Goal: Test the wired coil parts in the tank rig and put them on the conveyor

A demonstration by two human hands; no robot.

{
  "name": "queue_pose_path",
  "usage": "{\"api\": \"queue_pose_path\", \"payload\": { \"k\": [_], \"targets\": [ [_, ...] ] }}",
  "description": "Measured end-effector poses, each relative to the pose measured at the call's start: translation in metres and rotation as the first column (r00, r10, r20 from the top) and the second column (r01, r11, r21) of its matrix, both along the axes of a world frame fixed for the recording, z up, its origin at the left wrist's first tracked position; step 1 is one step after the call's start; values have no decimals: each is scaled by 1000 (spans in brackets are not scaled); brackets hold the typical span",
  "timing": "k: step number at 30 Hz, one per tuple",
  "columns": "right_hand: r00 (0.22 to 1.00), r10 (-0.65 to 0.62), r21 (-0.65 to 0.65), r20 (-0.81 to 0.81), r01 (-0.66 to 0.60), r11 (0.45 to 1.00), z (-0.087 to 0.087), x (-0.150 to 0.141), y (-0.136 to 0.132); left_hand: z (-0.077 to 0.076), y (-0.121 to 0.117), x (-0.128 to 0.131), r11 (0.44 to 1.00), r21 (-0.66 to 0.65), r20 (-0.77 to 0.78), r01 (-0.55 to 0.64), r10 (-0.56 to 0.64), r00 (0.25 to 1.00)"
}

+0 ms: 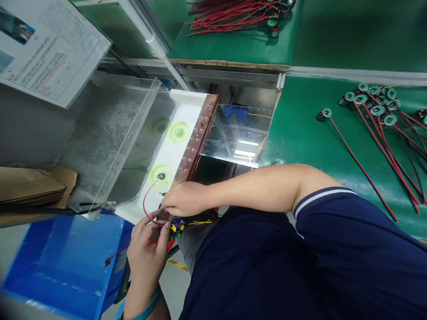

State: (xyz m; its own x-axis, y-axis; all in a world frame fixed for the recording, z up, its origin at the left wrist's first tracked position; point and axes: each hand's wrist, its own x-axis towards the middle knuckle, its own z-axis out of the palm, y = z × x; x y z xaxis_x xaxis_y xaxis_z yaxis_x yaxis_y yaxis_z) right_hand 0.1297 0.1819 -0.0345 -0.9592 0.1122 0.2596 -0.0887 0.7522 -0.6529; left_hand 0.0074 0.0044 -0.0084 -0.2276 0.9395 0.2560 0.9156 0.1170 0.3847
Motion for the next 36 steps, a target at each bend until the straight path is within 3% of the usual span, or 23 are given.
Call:
{"api": "queue_pose_path", "payload": {
  "k": [24, 36],
  "targets": [
    [1000, -2, -3, 25, 2, 1000, 0, 0, -1, 0, 0, 1, 1000, 8, -27, 13, -12, 1000],
    [998, -41, -2, -50, 41, 999, -3, 0, -3, -7, -3, -2, 998, 52, -2, 30, -30, 1000]
  ]
}}
